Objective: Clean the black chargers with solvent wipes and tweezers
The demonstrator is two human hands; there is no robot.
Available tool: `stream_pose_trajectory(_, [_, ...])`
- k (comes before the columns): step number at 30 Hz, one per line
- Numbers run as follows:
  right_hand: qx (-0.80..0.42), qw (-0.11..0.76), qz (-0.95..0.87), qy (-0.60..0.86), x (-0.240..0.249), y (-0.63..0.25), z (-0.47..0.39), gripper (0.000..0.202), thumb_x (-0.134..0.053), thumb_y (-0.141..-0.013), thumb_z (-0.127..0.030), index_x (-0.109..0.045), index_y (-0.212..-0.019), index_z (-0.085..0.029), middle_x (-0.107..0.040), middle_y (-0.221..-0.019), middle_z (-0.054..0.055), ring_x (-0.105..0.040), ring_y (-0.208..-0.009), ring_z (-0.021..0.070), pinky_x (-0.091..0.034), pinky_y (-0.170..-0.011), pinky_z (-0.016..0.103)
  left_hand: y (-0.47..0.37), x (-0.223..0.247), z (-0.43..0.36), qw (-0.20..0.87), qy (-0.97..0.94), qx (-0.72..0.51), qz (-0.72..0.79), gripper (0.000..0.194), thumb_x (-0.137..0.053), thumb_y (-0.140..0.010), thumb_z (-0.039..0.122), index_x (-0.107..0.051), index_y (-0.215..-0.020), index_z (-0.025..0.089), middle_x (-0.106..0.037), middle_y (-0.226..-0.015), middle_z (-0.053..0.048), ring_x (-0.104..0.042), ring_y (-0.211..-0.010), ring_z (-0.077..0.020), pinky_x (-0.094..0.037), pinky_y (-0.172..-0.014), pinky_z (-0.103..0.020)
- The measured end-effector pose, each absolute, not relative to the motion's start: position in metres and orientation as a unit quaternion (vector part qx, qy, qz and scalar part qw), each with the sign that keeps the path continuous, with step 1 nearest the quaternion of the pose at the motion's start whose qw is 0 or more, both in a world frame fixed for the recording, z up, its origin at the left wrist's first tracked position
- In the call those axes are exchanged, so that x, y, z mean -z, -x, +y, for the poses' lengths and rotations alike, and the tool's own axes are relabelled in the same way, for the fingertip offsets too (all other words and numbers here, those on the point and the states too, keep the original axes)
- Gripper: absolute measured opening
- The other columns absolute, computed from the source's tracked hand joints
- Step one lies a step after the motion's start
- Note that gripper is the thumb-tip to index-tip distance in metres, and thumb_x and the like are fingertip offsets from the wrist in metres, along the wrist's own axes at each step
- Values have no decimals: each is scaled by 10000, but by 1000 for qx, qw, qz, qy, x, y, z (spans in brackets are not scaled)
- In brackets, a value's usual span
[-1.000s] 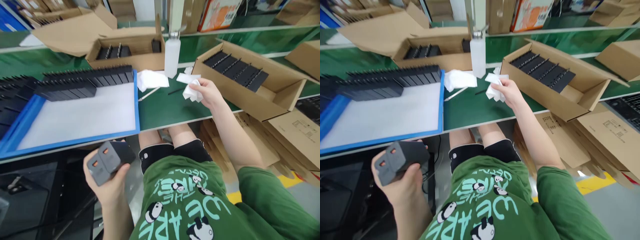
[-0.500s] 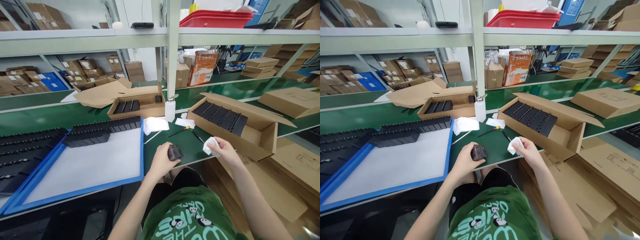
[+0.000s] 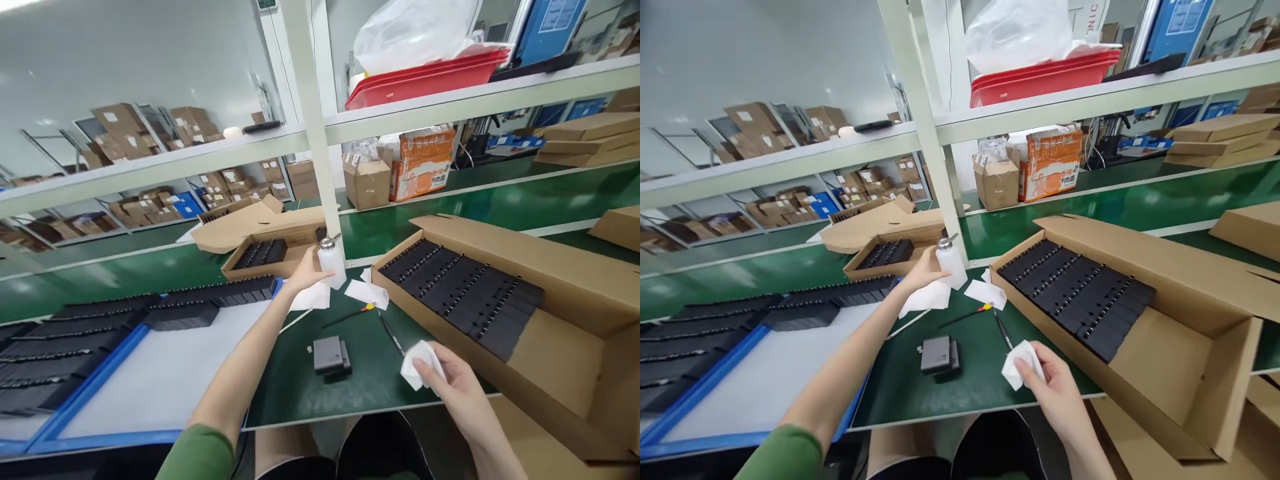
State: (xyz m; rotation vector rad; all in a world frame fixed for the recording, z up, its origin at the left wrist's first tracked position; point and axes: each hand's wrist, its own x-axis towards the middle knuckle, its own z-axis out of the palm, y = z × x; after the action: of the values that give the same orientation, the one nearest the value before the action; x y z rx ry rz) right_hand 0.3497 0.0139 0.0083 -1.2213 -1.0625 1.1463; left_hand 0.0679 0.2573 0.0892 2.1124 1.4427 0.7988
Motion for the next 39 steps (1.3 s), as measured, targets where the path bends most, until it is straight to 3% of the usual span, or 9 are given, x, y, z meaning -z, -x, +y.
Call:
stream_pose_trajectory(7, [-507, 518, -506, 467, -28, -334, 46, 414, -727, -827, -591, -738, -948, -196, -709, -848, 59, -643, -789, 227, -509, -736, 315, -73, -69, 294, 286, -788, -316, 444, 379, -651, -970, 381, -612, -1282, 170, -639, -1292, -103, -658, -1111, -246, -580, -937, -468])
stream_pose_trajectory(16, [-510, 541, -496, 448, -62, -305, 80, 497, -795, -735, -637, -717, -920, -182, -706, -869, 62, -615, -777, 210, -488, -718, 317, -88, -44, 273, 290, -772, -375, 424, 425, -658, -964, 385, -584, -1329, 182, -603, -1357, -116, -636, -1165, -264, -564, -969, -495])
stream_pose_trajectory(24, [-501, 559, -482, 451, -64, -308, 68, 521, -828, -707, -625, -748, -955, -174, -724, -865, 71, -618, -774, 208, -474, -713, 314, -64, -42, 251, 298, -811, -312, 394, 401, -652, -970, 378, -594, -1310, 174, -627, -1311, -110, -659, -1109, -243, -588, -921, -461])
stream_pose_trajectory(29, [-488, 580, -467, 456, -70, -313, 70, 455, -819, -721, -567, -766, -930, -166, -740, -874, 77, -626, -765, 215, -467, -697, 321, -71, -64, 244, 241, -846, -265, 394, 379, -643, -974, 391, -611, -1283, 174, -642, -1284, -102, -662, -1097, -240, -584, -926, -458])
stream_pose_trajectory(34, [-475, 594, -472, 446, -86, -308, 106, 349, -847, -666, -433, -770, -873, -163, -739, -846, 46, -642, -797, 211, -493, -749, 333, -67, -120, 232, 136, -873, -238, 403, 424, -676, -936, 443, -615, -1258, 173, -642, -1263, -102, -633, -1135, -258, -533, -984, -494])
stream_pose_trajectory(39, [-501, 579, -499, 405, -103, -293, 148, 259, -735, -897, -392, -683, -868, -140, -666, -789, -12, -614, -692, 127, -524, -690, 292, -58, -181, 213, 28, -884, -190, 426, 632, -825, -705, 548, -656, -1236, 249, -654, -1112, -86, -662, -1008, -313, -538, -832, -399])
